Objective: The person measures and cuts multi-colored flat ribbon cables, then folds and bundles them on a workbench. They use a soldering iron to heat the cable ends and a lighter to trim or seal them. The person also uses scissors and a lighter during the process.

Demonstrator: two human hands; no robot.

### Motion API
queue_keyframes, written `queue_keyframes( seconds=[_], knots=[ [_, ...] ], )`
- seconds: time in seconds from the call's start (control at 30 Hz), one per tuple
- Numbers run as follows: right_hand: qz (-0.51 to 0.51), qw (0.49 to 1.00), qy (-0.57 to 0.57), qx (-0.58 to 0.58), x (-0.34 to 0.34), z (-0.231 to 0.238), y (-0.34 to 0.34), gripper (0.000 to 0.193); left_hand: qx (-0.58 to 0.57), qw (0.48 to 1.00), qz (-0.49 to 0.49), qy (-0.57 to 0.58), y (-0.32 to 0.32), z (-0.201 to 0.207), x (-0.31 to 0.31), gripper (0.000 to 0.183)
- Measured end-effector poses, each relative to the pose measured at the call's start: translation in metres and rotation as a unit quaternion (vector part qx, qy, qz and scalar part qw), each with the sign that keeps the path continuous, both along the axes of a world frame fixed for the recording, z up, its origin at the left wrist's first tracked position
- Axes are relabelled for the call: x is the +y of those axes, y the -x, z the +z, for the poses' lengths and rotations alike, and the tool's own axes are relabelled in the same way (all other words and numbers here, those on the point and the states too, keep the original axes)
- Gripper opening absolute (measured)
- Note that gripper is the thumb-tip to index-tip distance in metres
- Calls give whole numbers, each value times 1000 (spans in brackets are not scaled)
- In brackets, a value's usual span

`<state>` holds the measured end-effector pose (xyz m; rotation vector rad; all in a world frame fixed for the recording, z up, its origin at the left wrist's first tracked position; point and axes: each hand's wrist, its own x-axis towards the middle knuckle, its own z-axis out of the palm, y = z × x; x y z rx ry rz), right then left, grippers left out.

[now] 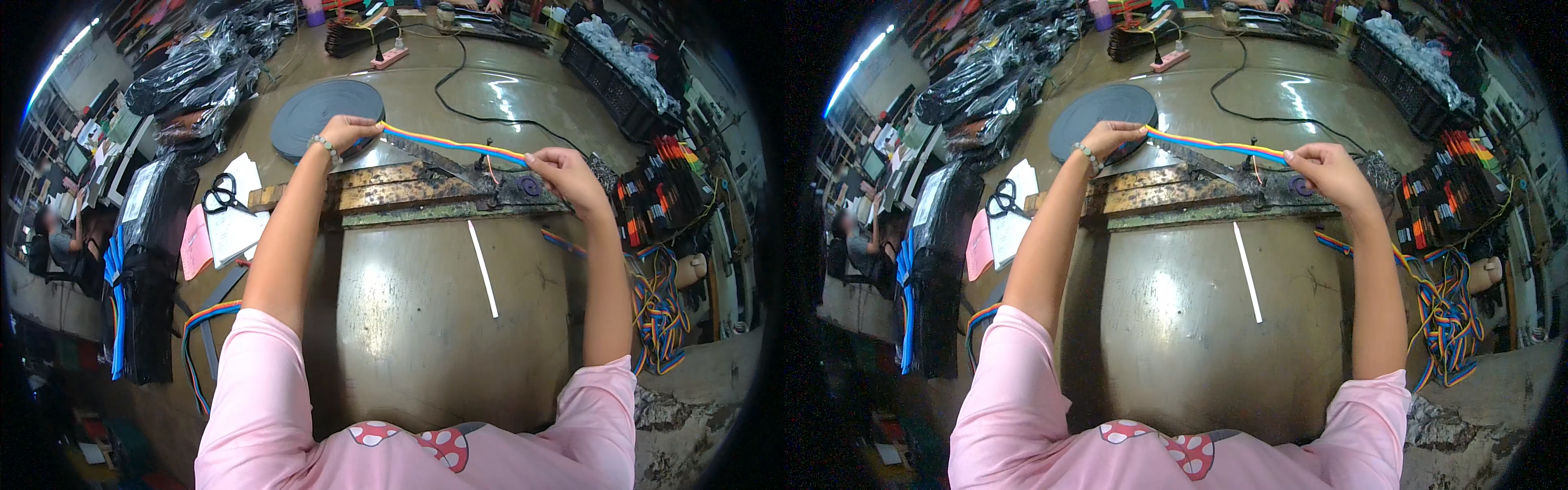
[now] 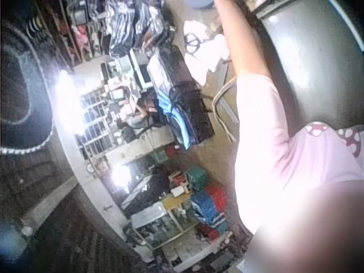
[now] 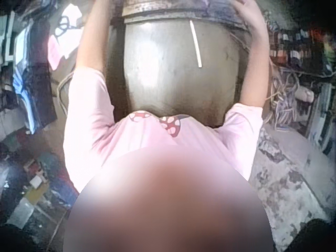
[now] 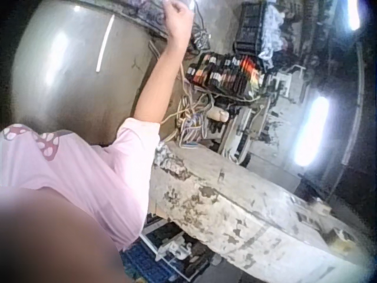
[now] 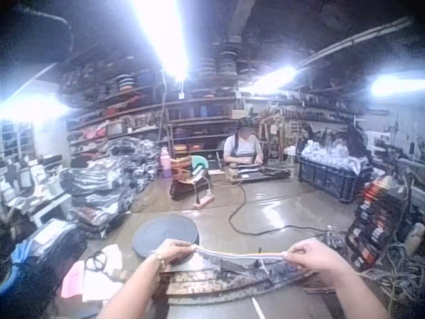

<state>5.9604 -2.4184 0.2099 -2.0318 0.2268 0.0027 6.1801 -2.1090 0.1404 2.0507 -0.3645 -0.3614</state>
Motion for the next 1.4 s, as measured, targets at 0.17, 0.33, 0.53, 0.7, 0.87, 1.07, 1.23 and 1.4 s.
queue_keyframes(
  seconds=[0.17, 0.33, 0.53, 0.7, 0.87, 1.07, 1.23, 1.4],
  knots=[
    [12, 1000, -25, 11, -6, -21, -17, 29, 76, 994, -40, -60, -24, -31, -2, 39],
    [-37, 998, -22, 41, -12, -38, -20, 31, 82, 996, -31, 12, -24, -40, -4, 32],
    [-51, 982, -149, 108, -14, -74, -19, 28, 122, 992, 29, -14, -24, -46, -10, 28],
    [-38, 977, -168, 122, -19, -93, -18, 26, 170, 985, 34, -26, -30, -48, -9, 23],
    [-43, 978, -159, 130, -17, -92, -17, 27, 173, 984, 36, -7, -26, -47, -10, 23],
    [-30, 975, -179, 126, -17, -97, -17, 27, 178, 984, 34, 3, -23, -44, -10, 23],
    [-29, 977, -174, 122, -19, -102, -18, 27, 175, 983, 49, 2, -26, -49, -10, 24],
    [-34, 980, -158, 114, -17, -100, -17, 28, 154, 987, 38, -12, -31, -56, -10, 24]
  ],
)
